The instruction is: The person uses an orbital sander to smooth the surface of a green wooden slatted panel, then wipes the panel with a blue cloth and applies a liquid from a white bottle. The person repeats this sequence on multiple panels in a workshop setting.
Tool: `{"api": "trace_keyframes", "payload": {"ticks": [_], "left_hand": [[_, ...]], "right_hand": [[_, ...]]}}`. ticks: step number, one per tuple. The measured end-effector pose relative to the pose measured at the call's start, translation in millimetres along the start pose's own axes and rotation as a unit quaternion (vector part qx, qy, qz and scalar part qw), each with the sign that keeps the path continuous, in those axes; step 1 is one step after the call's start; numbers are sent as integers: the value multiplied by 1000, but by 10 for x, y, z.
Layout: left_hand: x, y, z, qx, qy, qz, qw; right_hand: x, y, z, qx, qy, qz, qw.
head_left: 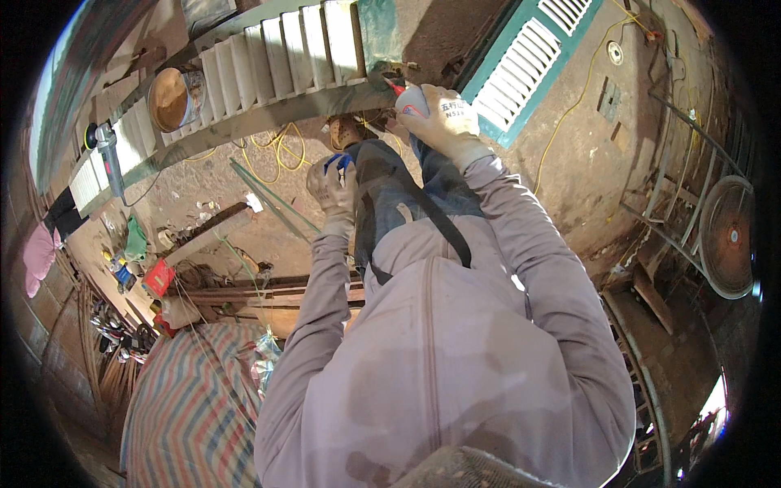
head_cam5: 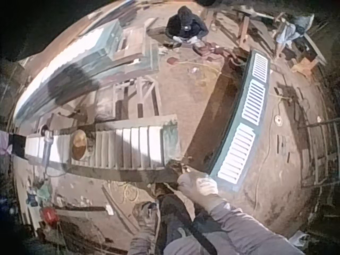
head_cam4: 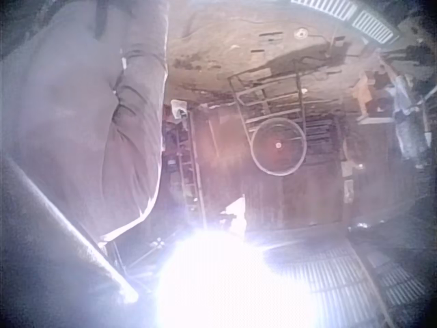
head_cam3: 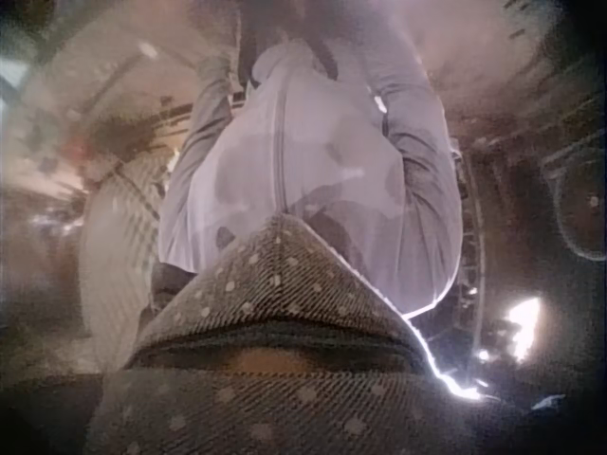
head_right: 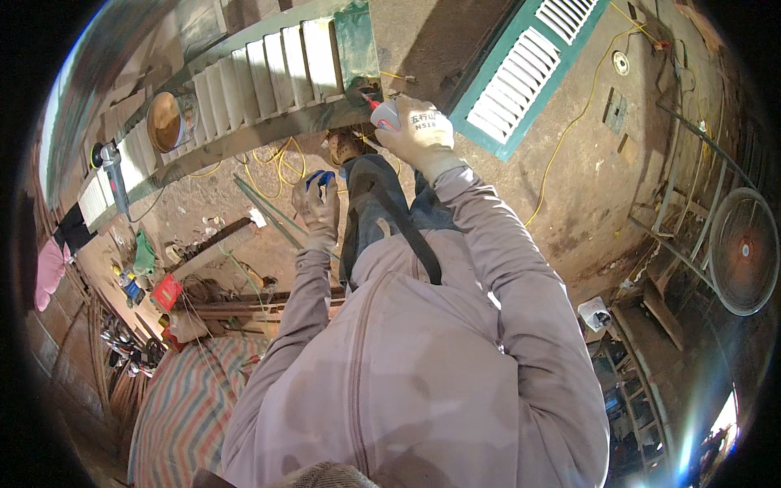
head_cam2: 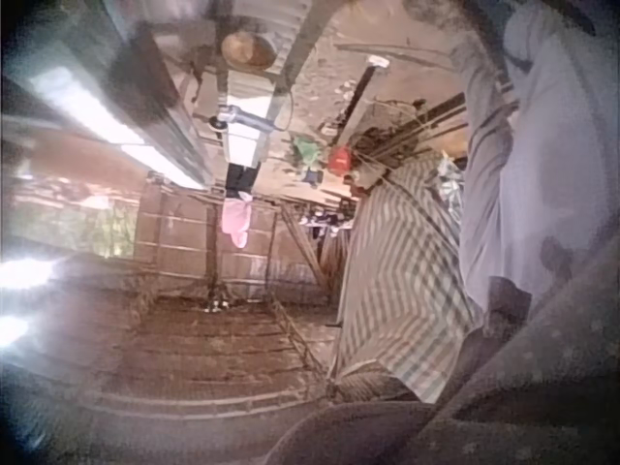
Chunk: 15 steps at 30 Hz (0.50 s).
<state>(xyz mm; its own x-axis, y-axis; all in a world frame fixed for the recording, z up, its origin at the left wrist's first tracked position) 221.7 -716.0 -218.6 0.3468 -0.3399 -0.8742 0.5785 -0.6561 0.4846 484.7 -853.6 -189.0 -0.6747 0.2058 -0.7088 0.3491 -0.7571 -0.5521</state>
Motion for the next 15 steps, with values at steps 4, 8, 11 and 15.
{"api": "trace_keyframes", "payload": {"ticks": [4, 8, 11, 15], "left_hand": [[10, 44, -2, 6, 6, 3, 1000], [8, 66, -62, -2, -12, 21, 1000], [-9, 64, -66, -11, -10, 19, 1000], [-17, 1, -66, -28, -22, 13, 999]], "right_hand": [[23, -122, -20, -27, 2, 7, 1000], [128, -107, -67, 5, -74, 7, 997], [51, -138, -30, 9, -78, 5, 997], [-119, 36, 63, 3, 44, -8, 999]]}}
Point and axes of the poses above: each hand's wrist, its own z-axis away from the middle knuckle, its own x-axis out of the palm, y = z × x, the point moved 10 cm from there along -z, towards the middle knuckle, and after that the axes turned 2 degrees about -y, right-handed, at the moved point
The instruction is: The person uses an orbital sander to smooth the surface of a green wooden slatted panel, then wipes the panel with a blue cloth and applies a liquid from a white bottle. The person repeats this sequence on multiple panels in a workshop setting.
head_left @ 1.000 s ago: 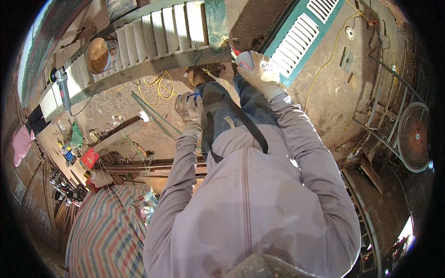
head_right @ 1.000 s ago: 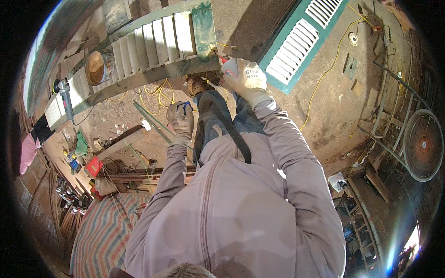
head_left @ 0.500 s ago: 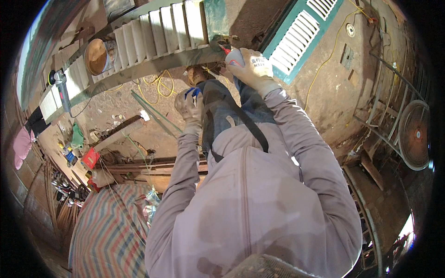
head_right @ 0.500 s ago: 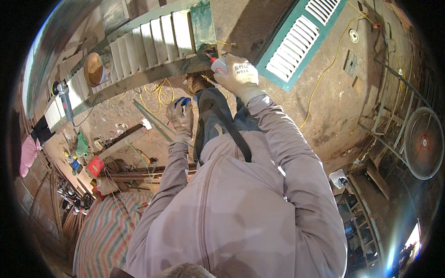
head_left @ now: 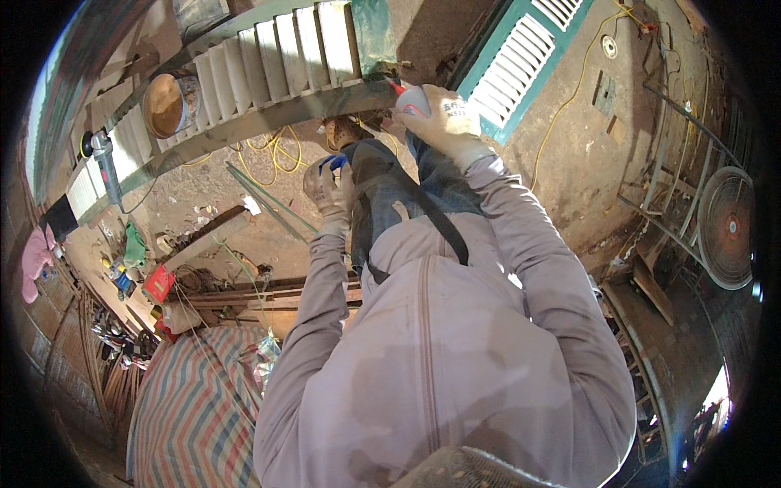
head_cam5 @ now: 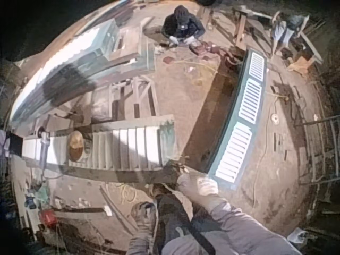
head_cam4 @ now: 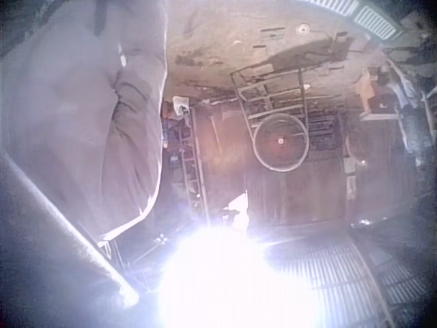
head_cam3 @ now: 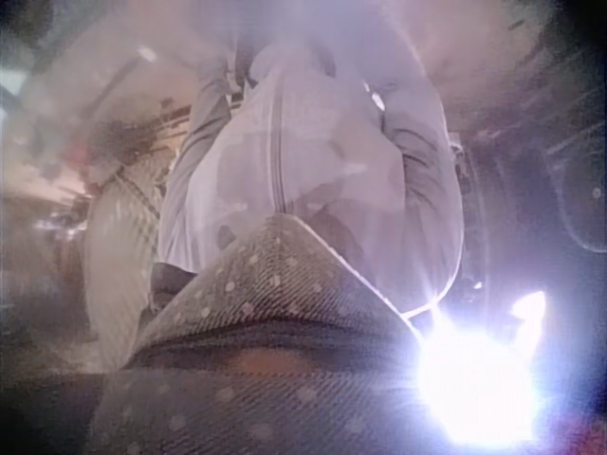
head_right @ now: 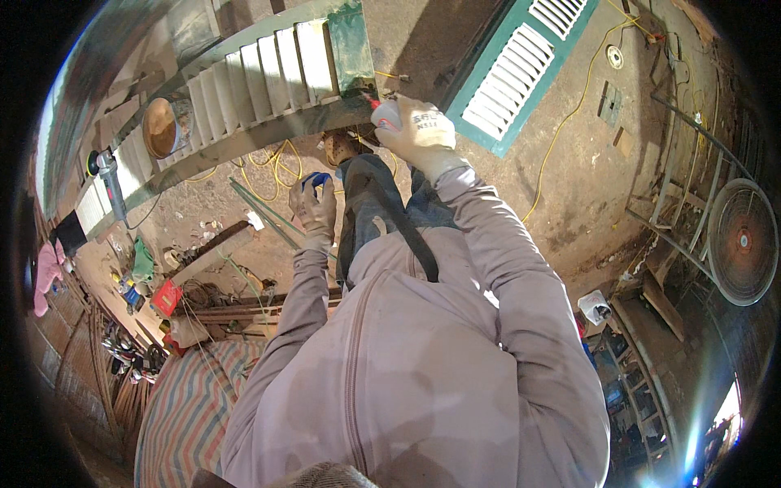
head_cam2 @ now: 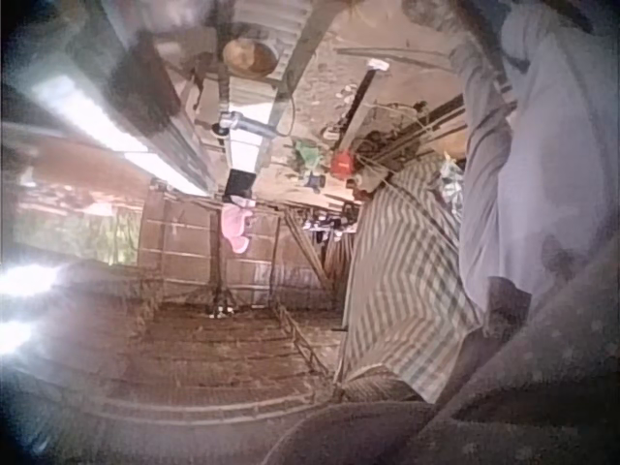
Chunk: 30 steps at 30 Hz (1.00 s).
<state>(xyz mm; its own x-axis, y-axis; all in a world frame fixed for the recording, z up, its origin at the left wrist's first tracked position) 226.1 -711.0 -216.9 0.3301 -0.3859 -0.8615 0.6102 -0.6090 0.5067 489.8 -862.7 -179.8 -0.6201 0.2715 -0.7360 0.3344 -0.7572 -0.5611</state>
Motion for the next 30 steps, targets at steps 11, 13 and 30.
{"api": "trace_keyframes", "payload": {"ticks": [11, 13, 30], "left_hand": [[96, -460, 119, -104, -24, -43, 993], [98, -572, 148, -132, -27, -30, 990], [-470, -1552, 556, -278, 8, 301, 912]], "right_hand": [[-219, 553, 315, 117, -4, -49, 992], [-212, 525, 330, 96, 23, -71, 993], [183, -672, -471, -25, 177, -151, 972]]}}
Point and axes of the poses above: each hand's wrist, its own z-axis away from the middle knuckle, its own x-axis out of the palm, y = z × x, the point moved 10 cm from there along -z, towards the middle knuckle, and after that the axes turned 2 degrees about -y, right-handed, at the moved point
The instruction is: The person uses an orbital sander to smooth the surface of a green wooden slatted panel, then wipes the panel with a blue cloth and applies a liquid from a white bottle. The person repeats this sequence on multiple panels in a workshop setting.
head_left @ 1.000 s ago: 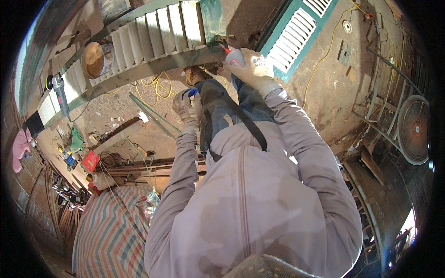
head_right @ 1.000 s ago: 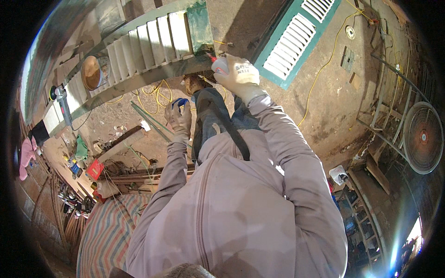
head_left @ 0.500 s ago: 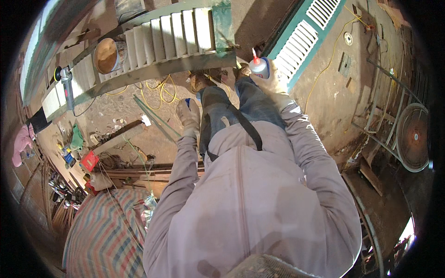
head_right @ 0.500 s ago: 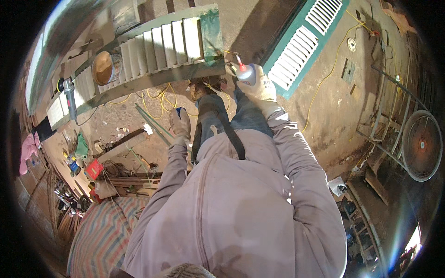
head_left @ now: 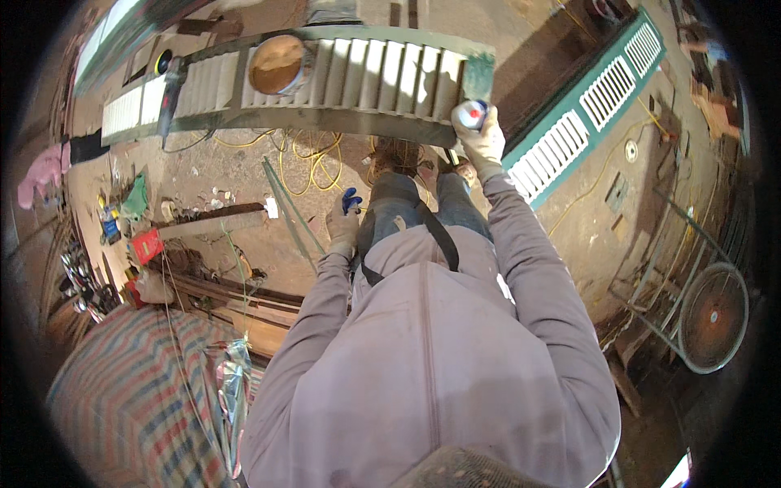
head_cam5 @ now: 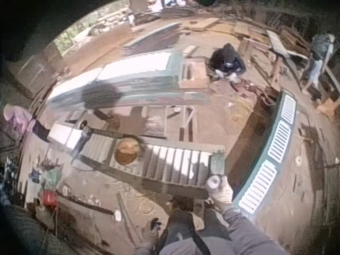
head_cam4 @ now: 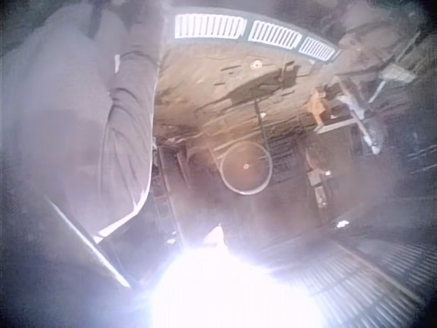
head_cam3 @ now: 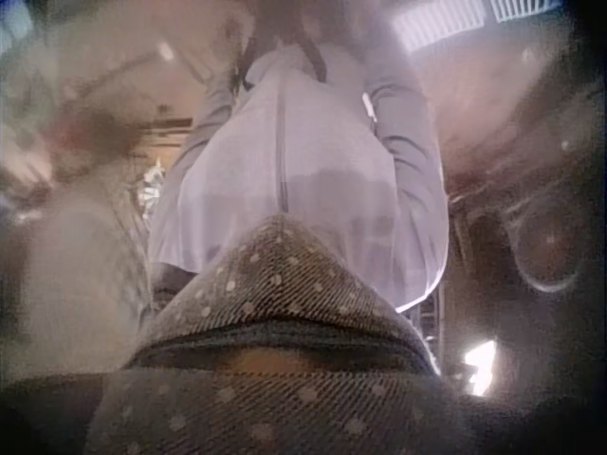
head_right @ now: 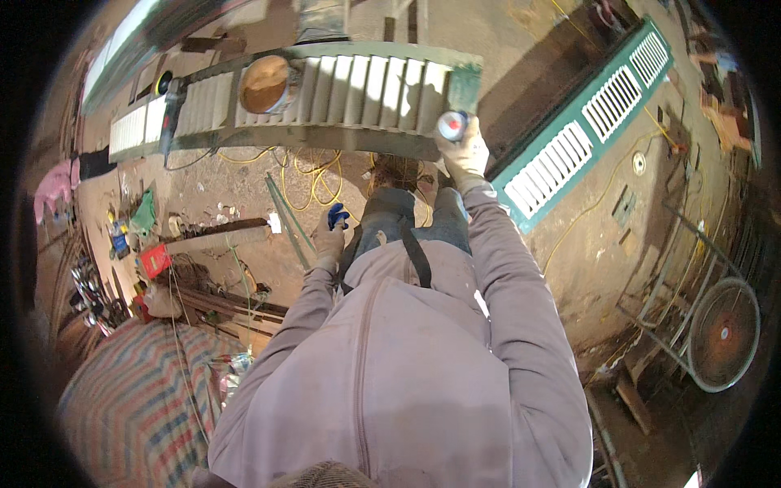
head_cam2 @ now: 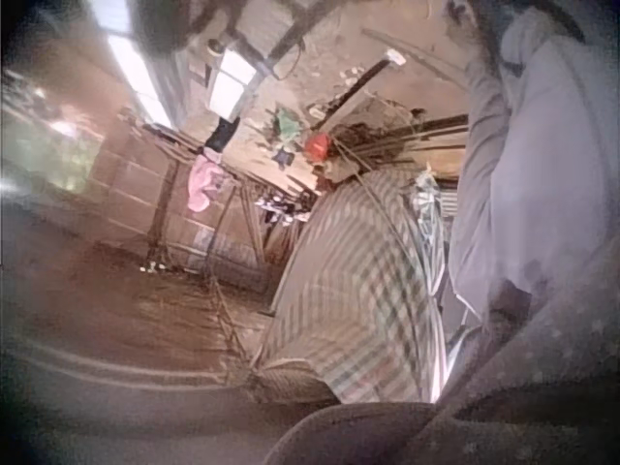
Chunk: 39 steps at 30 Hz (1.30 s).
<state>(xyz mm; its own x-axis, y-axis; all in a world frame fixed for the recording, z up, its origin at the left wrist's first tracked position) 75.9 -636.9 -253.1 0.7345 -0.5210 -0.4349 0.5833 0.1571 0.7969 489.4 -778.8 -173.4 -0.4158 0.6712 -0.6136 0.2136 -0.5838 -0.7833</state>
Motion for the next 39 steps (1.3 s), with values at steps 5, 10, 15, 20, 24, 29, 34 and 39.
{"api": "trace_keyframes", "payload": {"ticks": [5, 10, 15, 20, 24, 29, 34, 39], "left_hand": [[-518, -265, -69, -88, 35, -18, 995], [-942, -348, -332, -71, 63, -203, 975], [-1213, -592, -695, -81, 86, -223, 968], [-1454, -499, -548, -163, 157, -119, 967], [-1309, -1017, 18, -234, 222, 85, 943], [-1038, -1875, 717, -274, 234, 270, 893], [-1110, -2965, 1459, -295, 286, 341, 845], [-1951, -3534, 1794, -362, 368, 235, 824]], "right_hand": [[141, -115, 241, -15, -79, 56, 995], [31, 346, 390, 10, -92, 74, 993], [63, 482, 591, 35, -85, -9, 996], [296, 238, 605, -49, -78, 7, 996], [678, -955, 545, -73, -237, 95, 964], [1061, -1690, 475, -197, -257, 118, 939], [1755, -2125, 517, -259, -282, 105, 918], [2221, -2566, 631, -363, -189, 101, 907]]}}
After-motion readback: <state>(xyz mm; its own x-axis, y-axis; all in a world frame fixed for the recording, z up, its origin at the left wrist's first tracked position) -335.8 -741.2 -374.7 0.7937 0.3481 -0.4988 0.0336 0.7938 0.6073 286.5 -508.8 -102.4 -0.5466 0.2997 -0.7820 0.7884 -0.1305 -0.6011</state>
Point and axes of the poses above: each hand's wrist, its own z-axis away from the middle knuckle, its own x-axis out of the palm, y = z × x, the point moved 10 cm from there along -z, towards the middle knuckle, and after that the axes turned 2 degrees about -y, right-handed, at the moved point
